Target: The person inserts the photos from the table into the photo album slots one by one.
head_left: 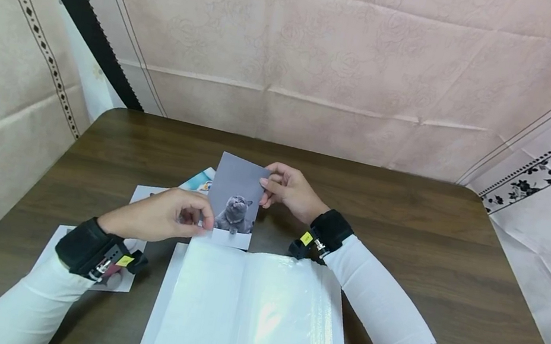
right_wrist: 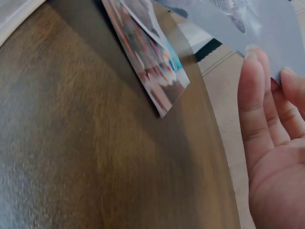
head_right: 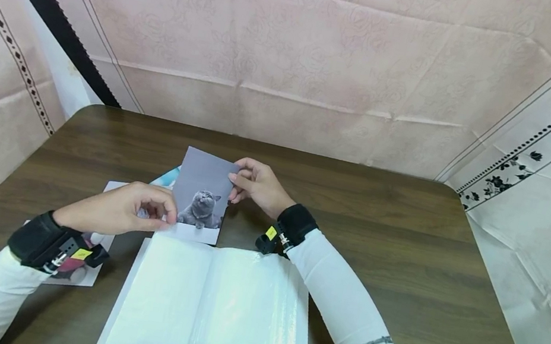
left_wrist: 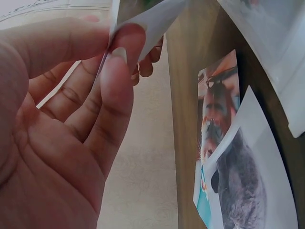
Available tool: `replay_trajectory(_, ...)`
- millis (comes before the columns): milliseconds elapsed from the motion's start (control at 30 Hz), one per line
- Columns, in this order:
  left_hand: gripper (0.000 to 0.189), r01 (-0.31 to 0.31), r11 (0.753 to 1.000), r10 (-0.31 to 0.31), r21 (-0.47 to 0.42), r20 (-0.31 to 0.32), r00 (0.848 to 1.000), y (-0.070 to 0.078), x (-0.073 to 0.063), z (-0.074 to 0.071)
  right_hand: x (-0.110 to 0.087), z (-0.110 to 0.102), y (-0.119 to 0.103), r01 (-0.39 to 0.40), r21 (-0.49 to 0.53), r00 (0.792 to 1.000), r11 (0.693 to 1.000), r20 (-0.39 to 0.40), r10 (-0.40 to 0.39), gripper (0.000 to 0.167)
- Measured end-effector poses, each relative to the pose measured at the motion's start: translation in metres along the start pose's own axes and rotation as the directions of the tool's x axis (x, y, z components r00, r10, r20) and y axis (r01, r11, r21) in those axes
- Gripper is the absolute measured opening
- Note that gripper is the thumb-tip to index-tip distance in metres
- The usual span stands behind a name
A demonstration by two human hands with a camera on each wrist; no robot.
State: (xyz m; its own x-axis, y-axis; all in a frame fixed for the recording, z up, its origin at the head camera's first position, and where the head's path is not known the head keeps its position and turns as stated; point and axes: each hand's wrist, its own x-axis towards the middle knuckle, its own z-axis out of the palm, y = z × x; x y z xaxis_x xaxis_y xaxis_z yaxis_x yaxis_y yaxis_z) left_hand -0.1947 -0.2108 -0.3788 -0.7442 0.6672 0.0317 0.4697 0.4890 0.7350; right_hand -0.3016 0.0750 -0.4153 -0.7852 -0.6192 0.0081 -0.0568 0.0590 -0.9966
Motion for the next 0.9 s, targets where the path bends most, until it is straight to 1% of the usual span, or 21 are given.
replay_trajectory(233, 0.018, 0.006, 1.000, -0.006, -0.005, 0.007, 1.000, 0.000, 0.001, 0.000, 0.000, 0.001, 0.003, -0.054, 0.026, 0.998, 0.998, 0.011, 0.054, 0.017)
replay_trajectory(467, 0.019, 0.018, 1.000, -0.018, -0.016, 0.009, 1.000, 0.000, 0.000, -0.001, 0.004, 0.004, 0.007, -0.060, 0.035, 0.998, 0.998, 0.009, 0.059, 0.011)
replay_trajectory(567, 0.019, 0.015, 0.999, -0.015, -0.028, 0.012, 1.000, 0.000, -0.001, -0.001, 0.006, 0.006, 0.006, -0.070, 0.031, 0.997, 0.997, 0.012, 0.070, 0.012)
replay_trajectory(633, 0.019, 0.012, 0.999, -0.012, -0.034, 0.014, 1.000, 0.000, -0.001, -0.001, 0.007, 0.007, 0.005, -0.095, 0.025, 0.995, 0.995, 0.027, 0.095, 0.018)
replay_trajectory(700, 0.019, 0.010, 0.999, -0.010, -0.039, 0.014, 1.000, 0.001, -0.001, -0.001, 0.008, 0.009, 0.005, -0.137, 0.022, 0.990, 0.990, 0.043, 0.136, 0.028)
replay_trajectory(800, 0.019, 0.009, 0.999, -0.009, -0.041, 0.014, 1.000, 0.001, -0.002, -0.001, 0.008, 0.011, 0.005, -0.214, 0.032, 0.975, 0.976, 0.059, 0.212, 0.047)
replay_trajectory(900, 0.020, 0.009, 0.999, -0.008, -0.040, 0.013, 1.000, 0.002, -0.002, -0.001, 0.007, 0.012, 0.007, -0.266, 0.032, 0.961, 0.964, 0.087, 0.262, 0.062)
